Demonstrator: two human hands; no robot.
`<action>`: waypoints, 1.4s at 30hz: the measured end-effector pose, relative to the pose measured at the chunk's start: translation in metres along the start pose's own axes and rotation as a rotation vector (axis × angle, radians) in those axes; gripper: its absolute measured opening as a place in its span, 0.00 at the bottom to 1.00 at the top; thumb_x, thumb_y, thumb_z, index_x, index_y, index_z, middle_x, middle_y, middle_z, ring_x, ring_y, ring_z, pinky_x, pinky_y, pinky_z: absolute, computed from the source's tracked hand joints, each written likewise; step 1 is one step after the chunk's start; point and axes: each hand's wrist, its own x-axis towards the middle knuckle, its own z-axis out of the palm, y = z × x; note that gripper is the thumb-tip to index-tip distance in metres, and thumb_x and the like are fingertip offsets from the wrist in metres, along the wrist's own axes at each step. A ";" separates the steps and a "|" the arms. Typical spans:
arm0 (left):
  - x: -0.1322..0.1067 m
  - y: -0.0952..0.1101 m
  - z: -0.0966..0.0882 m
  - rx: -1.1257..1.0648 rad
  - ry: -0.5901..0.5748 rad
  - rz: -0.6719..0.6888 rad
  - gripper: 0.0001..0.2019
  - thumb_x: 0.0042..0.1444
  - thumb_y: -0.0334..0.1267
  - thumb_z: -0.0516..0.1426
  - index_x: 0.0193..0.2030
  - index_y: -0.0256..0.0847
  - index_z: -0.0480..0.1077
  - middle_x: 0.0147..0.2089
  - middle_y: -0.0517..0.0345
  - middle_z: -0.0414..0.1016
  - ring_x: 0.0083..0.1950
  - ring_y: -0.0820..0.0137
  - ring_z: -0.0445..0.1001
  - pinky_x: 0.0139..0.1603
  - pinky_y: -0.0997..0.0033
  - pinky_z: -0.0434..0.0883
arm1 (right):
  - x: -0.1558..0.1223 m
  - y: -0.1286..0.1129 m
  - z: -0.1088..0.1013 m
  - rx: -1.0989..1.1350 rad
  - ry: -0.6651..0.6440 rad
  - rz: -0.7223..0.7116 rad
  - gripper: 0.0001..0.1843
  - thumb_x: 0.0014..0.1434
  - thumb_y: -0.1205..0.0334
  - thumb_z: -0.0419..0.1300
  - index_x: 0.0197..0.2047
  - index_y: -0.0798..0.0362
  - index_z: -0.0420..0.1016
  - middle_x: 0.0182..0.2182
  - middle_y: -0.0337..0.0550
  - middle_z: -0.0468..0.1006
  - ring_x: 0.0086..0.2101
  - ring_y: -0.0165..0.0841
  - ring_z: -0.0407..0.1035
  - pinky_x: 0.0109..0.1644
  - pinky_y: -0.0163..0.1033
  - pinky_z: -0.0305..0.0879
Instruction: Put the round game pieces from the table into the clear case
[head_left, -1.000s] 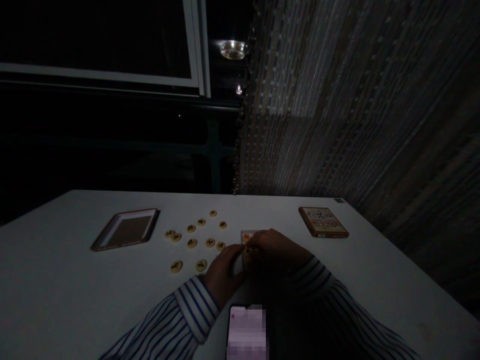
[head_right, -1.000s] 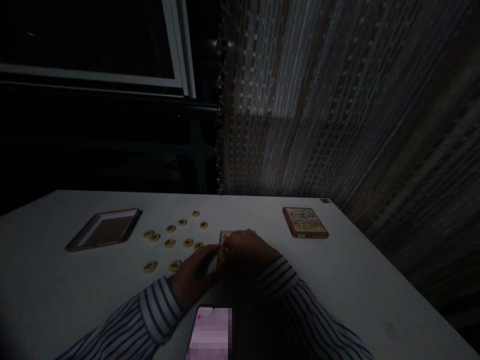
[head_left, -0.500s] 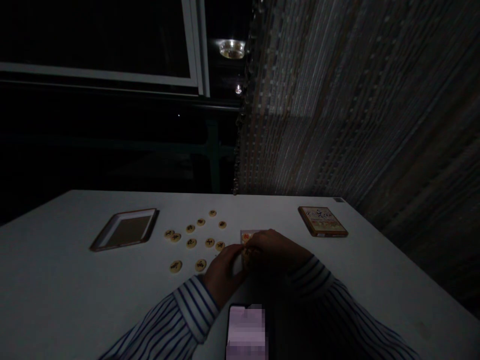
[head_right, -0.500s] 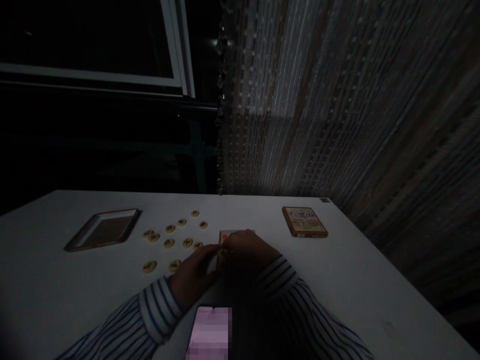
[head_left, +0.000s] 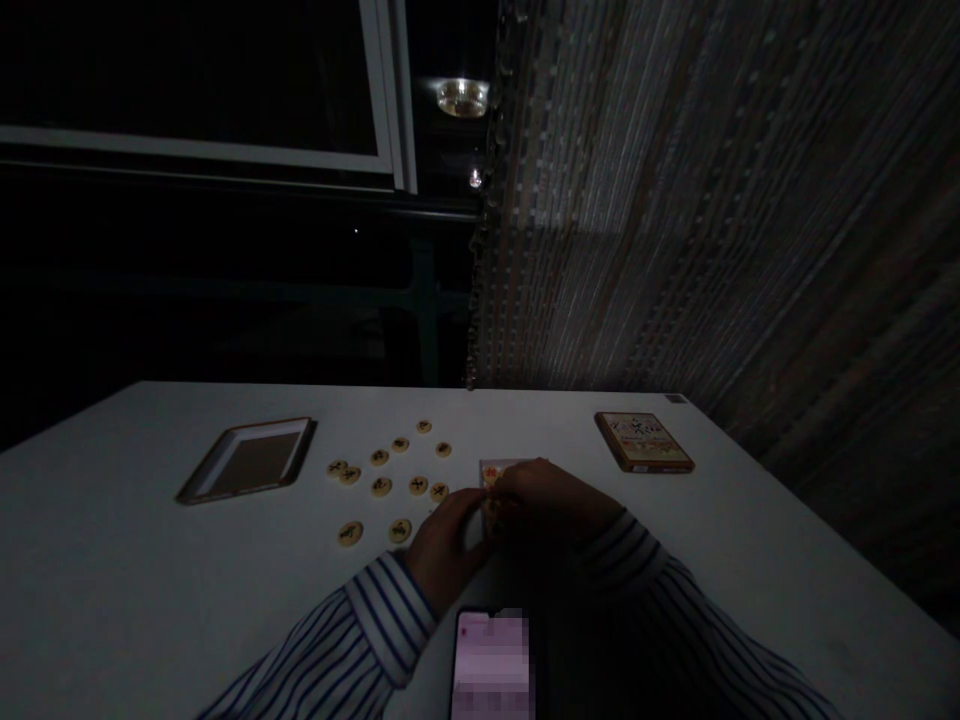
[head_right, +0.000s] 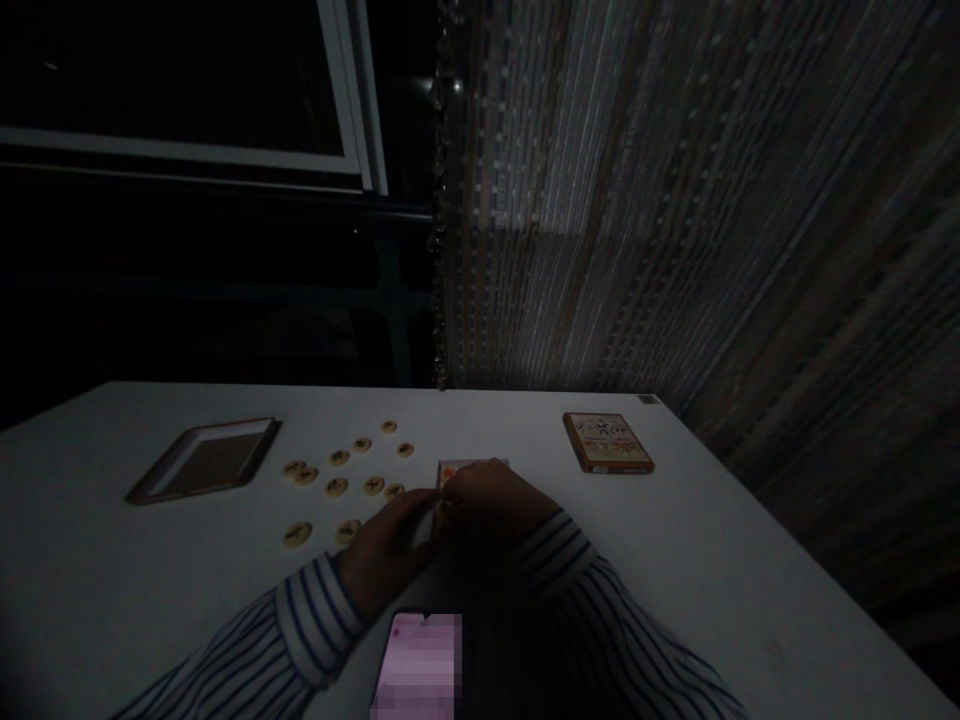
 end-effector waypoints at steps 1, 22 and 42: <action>0.000 0.001 0.000 0.003 0.001 -0.003 0.23 0.42 0.27 0.56 0.48 0.40 0.63 0.48 0.49 0.69 0.50 0.64 0.67 0.51 0.58 0.64 | 0.000 0.000 0.000 0.004 -0.004 -0.005 0.12 0.54 0.58 0.49 0.35 0.51 0.72 0.32 0.41 0.75 0.31 0.30 0.67 0.31 0.32 0.52; -0.001 -0.009 0.004 -0.048 0.020 0.028 0.24 0.42 0.27 0.56 0.49 0.40 0.62 0.48 0.50 0.69 0.50 0.65 0.67 0.51 0.61 0.65 | -0.001 -0.002 -0.002 0.028 -0.025 0.015 0.12 0.53 0.57 0.50 0.36 0.51 0.73 0.32 0.42 0.75 0.32 0.31 0.68 0.32 0.33 0.54; -0.001 -0.006 0.004 -0.033 0.013 0.032 0.20 0.47 0.32 0.55 0.50 0.40 0.61 0.49 0.49 0.68 0.50 0.65 0.66 0.51 0.60 0.65 | -0.011 0.007 -0.021 -0.020 0.075 0.084 0.16 0.58 0.63 0.44 0.40 0.53 0.72 0.38 0.45 0.75 0.39 0.33 0.67 0.41 0.34 0.55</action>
